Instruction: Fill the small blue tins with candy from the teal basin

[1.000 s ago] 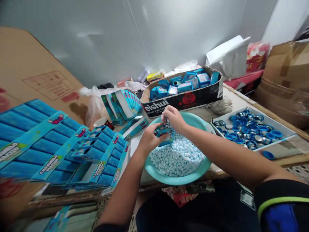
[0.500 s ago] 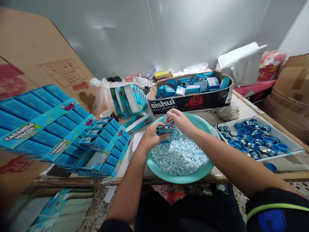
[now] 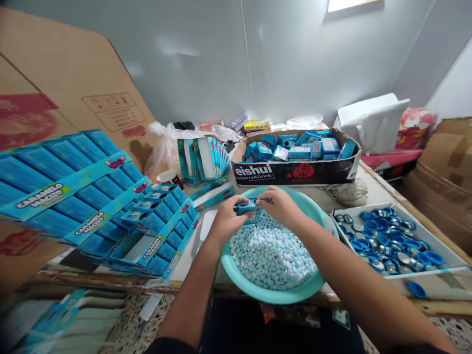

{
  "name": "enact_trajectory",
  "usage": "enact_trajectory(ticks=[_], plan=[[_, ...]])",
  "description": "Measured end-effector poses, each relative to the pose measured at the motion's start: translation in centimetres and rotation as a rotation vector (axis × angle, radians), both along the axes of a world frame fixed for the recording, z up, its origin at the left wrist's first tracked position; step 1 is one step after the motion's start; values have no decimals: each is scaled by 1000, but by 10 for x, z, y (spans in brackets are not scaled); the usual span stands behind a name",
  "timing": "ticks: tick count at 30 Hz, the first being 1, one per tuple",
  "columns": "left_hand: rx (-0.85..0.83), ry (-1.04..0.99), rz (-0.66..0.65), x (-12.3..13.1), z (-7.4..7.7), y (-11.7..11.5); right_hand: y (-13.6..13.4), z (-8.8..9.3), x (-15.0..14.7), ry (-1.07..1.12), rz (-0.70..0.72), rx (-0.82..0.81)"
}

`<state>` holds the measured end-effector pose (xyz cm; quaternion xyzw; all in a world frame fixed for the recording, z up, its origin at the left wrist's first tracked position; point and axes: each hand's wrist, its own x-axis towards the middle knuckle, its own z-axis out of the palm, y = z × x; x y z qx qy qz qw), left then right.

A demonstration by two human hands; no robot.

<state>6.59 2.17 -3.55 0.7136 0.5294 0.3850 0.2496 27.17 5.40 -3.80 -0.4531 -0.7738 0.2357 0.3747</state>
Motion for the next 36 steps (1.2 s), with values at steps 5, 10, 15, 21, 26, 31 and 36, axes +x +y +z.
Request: enact_trajectory(ticks=[5, 10, 15, 21, 26, 31, 36], plan=[[16, 21, -103, -3, 1, -1, 4, -7, 1, -14, -23, -45], [-22, -19, -83, -4, 1, -1, 6, -9, 5, 52, 9, -88], [-35, -7, -58, -3, 1, -4, -3, -9, 4, -45, 126, -46], [-47, -79, -42, -3, -1, -4, 1, -8, 8, 90, 142, -144], [62, -74, -132, -6, -4, -5, 2, -9, 8, 298, 113, -269], [114, -80, -298, -2, -1, -7, -8, 1, 6, 469, 37, -726], [243, -132, -235, 7, -2, -3, -11, 23, 5, 553, 78, -763]])
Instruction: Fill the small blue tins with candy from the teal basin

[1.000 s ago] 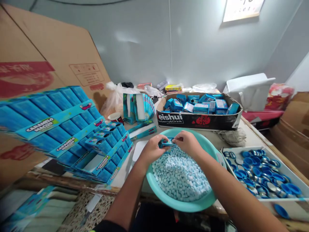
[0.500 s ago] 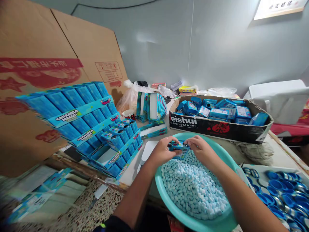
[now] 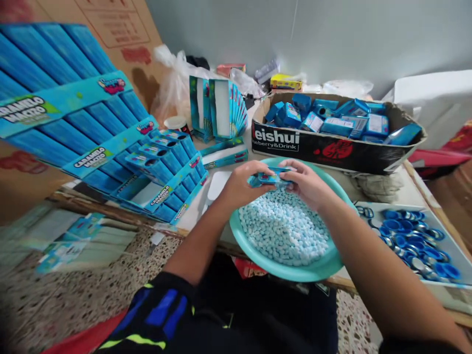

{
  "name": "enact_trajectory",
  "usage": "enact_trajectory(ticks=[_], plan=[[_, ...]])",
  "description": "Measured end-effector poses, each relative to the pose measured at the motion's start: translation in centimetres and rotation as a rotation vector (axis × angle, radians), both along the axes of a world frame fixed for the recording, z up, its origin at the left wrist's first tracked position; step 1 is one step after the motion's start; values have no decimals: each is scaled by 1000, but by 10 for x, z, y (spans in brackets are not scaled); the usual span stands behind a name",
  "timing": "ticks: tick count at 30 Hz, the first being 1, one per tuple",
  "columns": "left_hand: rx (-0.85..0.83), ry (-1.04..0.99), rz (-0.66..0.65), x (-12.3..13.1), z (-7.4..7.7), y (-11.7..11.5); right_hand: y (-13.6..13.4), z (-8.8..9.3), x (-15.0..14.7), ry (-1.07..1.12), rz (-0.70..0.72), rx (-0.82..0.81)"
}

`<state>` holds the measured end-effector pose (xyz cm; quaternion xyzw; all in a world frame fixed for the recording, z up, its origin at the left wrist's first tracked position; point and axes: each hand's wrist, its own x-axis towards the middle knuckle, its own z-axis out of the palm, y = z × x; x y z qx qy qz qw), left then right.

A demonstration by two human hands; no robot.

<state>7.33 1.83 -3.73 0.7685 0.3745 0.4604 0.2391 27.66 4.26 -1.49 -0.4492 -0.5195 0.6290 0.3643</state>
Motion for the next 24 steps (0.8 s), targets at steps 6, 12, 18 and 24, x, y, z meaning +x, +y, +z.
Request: enact_trajectory(ticks=[6, 12, 18, 24], plan=[[158, -33, 243, -23, 9, 0, 15, -21, 7, -149, -113, 134], [13, -227, 386, -107, -7, 5, 8, -66, -10, -926, 312, 430], [-108, -285, 397, -138, -56, 18, 2, -61, -14, -1048, 522, 493], [-251, -250, 308, -141, -67, 16, 3, -60, -15, -1006, 615, 436]])
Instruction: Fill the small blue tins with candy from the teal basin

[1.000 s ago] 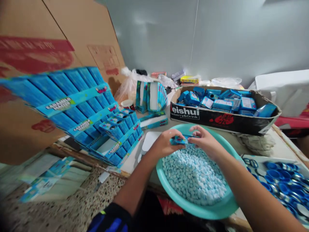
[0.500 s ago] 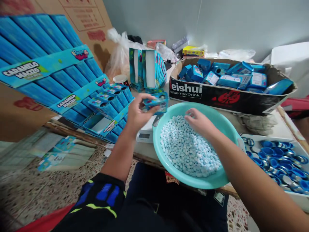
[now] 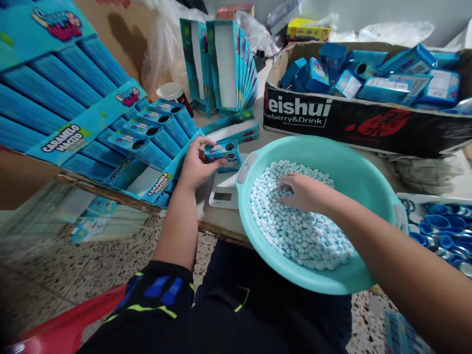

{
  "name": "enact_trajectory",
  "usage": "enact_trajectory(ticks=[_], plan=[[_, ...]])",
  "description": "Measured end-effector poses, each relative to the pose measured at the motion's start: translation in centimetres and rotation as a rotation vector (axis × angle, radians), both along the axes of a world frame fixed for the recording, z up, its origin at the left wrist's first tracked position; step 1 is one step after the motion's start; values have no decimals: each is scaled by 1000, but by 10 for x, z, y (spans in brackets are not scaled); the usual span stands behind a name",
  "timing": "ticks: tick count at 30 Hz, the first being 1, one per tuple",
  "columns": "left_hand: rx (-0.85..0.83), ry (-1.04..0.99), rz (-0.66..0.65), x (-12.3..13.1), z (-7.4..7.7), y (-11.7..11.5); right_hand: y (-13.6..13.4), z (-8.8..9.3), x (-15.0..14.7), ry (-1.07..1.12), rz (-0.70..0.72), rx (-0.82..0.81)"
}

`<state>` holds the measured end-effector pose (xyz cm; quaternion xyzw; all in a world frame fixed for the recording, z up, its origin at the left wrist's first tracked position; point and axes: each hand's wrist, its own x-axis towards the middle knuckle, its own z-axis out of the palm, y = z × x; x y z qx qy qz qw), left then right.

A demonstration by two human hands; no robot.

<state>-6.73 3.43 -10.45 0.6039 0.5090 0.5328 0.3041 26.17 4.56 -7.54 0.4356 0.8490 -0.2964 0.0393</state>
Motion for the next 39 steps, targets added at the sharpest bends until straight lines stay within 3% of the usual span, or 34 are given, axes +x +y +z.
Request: enact_trajectory(ticks=[8, 16, 20, 29, 35, 39], plan=[[-12, -7, -98, 4, 7, -5, -11, 9, -9, -44, -3, -60], [-17, -9, -128, 9, 4, -9, -14, -3, -9, -9, -89, -31], [38, -16, -137, 12, 7, -11, -13, -2, -7, 44, -121, 11], [260, -12, 21, 8, 9, -10, -12, 9, -9, 100, -111, -20], [288, 90, 17, 4, 2, -9, -11, 19, -6, 41, 38, -194], [289, 112, 17, 4, -3, -9, -11, 17, -2, 13, 117, -221]])
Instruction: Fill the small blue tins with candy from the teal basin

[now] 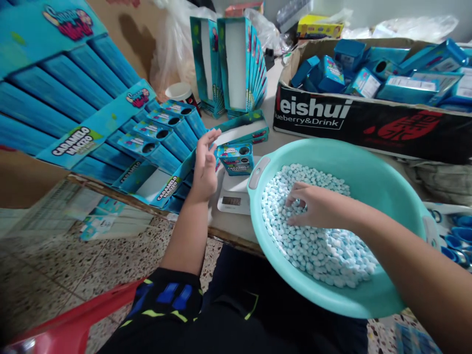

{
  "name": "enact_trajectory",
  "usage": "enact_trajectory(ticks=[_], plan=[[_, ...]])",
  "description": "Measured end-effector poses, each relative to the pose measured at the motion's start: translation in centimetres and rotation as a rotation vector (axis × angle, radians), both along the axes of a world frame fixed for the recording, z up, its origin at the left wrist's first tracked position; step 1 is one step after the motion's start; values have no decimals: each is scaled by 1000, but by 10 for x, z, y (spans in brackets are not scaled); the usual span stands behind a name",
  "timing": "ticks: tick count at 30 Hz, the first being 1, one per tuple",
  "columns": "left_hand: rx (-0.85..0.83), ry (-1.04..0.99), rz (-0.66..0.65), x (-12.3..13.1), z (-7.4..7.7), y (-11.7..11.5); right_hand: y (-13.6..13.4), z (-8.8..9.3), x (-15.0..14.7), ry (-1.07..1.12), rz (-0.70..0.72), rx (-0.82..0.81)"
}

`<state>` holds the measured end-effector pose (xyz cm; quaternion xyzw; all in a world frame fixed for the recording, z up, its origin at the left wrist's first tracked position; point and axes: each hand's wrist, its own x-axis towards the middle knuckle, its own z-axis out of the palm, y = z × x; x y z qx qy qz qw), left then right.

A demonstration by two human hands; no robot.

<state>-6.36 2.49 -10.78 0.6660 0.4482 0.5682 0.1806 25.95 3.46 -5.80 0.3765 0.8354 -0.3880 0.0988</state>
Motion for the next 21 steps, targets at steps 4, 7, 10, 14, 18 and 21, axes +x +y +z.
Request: enact_trajectory(ticks=[4, 7, 10, 14, 18, 21], plan=[[13, -17, 0, 0, -3, 1, -1, -2, -1, -82, -16, -10], [22, -34, -2, -1, -2, 1, -2, 0, -3, -121, -51, -22], [18, -41, 5, -3, 0, 0, -3, 3, -4, -102, -53, -23], [-118, -46, -2, -3, -5, 3, -3, 4, -5, -55, -74, 4], [-374, -33, -7, 2, -16, 10, 0, 6, -8, 34, -141, 115], [-233, -12, 151, 11, -3, 7, 4, 7, -11, 152, -328, 158]])
